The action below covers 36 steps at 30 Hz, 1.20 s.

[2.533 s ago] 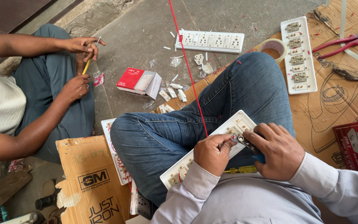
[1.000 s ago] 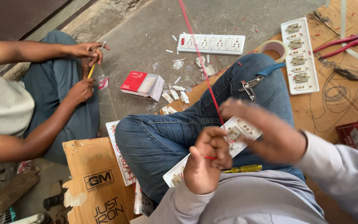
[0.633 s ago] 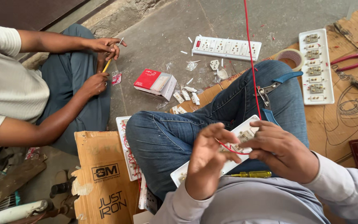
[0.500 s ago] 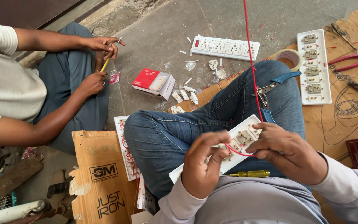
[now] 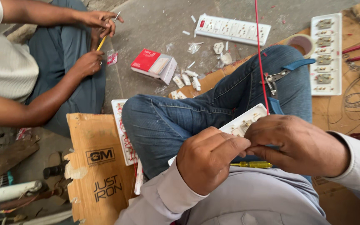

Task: The person sits on the floor and assembles a white electrical power strip. They use a screwdriver to tighten screws on the internal terminals and a wire stripper to cut and prepare red wires. The person connects the wires to the terminals and secures them, working on the internal components of the power strip.

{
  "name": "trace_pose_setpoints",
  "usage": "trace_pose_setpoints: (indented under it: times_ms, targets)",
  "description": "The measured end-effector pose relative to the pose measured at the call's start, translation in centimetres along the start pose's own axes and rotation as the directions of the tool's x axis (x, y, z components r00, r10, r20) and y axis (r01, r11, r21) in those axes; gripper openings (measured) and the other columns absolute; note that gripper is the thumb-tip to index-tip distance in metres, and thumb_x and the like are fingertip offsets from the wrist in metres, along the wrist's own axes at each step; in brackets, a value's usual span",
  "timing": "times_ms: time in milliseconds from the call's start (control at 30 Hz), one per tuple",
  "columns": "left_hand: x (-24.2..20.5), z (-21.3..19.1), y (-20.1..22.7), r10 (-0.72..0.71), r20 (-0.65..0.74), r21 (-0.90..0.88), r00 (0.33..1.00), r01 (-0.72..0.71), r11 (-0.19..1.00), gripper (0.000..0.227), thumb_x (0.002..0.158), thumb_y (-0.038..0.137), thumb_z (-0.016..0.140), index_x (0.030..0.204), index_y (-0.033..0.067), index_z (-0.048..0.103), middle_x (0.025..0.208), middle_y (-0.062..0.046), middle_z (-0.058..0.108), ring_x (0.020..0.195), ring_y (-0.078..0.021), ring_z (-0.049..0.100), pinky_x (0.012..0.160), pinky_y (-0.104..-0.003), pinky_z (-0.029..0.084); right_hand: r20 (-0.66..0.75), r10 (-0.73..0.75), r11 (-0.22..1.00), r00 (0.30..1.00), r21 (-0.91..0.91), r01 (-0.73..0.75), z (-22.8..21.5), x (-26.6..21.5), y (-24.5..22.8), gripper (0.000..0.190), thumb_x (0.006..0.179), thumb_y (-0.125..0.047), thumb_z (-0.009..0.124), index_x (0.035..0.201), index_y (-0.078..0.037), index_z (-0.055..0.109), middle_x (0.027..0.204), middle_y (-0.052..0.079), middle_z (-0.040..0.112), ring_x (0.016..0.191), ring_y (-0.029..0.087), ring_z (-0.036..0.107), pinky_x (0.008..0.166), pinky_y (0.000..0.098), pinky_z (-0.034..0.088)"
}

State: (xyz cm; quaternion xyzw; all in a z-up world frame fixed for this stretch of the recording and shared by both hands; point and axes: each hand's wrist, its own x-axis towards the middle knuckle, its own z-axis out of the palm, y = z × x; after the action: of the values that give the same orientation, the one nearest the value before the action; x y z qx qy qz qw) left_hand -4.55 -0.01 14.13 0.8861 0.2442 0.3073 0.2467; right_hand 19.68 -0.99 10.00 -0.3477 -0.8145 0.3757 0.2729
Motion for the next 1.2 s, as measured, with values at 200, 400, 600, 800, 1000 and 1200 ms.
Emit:
trace_pose_setpoints:
  times_ms: [200,400,600,800,1000,1200]
  targets:
    - [-0.9,-0.5,0.8,-0.17,-0.037,0.051,0.985,0.172,0.984,0.024,0.084,-0.007,0.067,0.104,0.0053,0.067,0.089,-0.009,0.071,0.077,-0.0298,0.065,0.068,-0.039,0.052,-0.02,-0.2,0.914,0.98,-0.364,0.179,0.7,2.0,-1.5,0.01,0.08,-0.018,0.075,0.083,-0.01,0.071,0.084,0.001,0.066,0.082,0.024,0.065,0.073,0.0399,0.052]
    - [-3.3,-0.2,-1.1,-0.505,-0.059,-0.362,0.861,0.453,0.815,0.007,0.098,0.0,0.064,0.102,0.0045,0.061,0.083,-0.005,0.069,0.073,-0.0189,0.066,0.068,-0.031,0.053,-0.048,-0.462,0.699,0.886,-0.635,0.33,1.4,5.4,-3.7,0.026,0.062,-0.014,0.066,0.085,-0.002,0.07,0.081,0.004,0.058,0.079,0.023,0.06,0.066,0.0371,0.051]
    - [-6.6,1.7,-2.0,-0.759,0.098,-0.778,0.643,0.525,0.344,0.014,0.104,0.006,0.057,0.118,0.0021,0.06,0.07,-0.003,0.059,0.058,-0.0099,0.053,0.054,-0.027,0.048,-0.087,-0.296,0.794,0.951,-0.576,0.195,3.9,5.5,-3.4,0.026,0.083,-0.013,0.08,0.068,-0.011,0.059,0.072,0.004,0.052,0.067,0.022,0.055,0.053,0.0388,0.044]
    - [-8.1,-0.3,-0.4,-0.085,-0.393,0.155,0.916,0.157,0.975,0.026,0.097,0.001,0.069,0.122,0.0026,0.063,0.091,-0.007,0.067,0.076,-0.0205,0.067,0.067,-0.031,0.054,-0.241,-0.149,0.928,0.959,-0.368,0.052,4.6,6.1,-4.7,0.016,0.064,-0.007,0.081,0.064,-0.007,0.066,0.062,0.006,0.053,0.057,0.025,0.056,0.05,0.0412,0.042]
    - [-7.8,-1.5,-0.3,-0.054,-0.374,0.251,0.926,0.156,0.955,0.023,0.087,-0.001,0.075,0.109,0.0006,0.069,0.095,-0.009,0.063,0.074,-0.0226,0.066,0.063,-0.034,0.053,-0.24,-0.038,0.96,0.97,-0.28,-0.031,5.3,6.3,-5.4,0.018,0.064,-0.007,0.081,0.063,-0.007,0.064,0.061,0.007,0.056,0.056,0.026,0.058,0.052,0.039,0.045]
    - [-8.0,1.5,-0.6,-0.397,-0.521,-0.324,0.755,0.255,0.911,0.007,0.091,0.0,0.068,0.097,0.0029,0.065,0.092,-0.006,0.062,0.071,-0.0166,0.064,0.061,-0.028,0.054,-0.239,-0.254,0.918,0.937,-0.364,0.156,6.9,6.2,-5.3,0.014,0.069,-0.007,0.082,0.072,-0.007,0.068,0.065,0.005,0.057,0.057,0.024,0.058,0.051,0.0382,0.045]
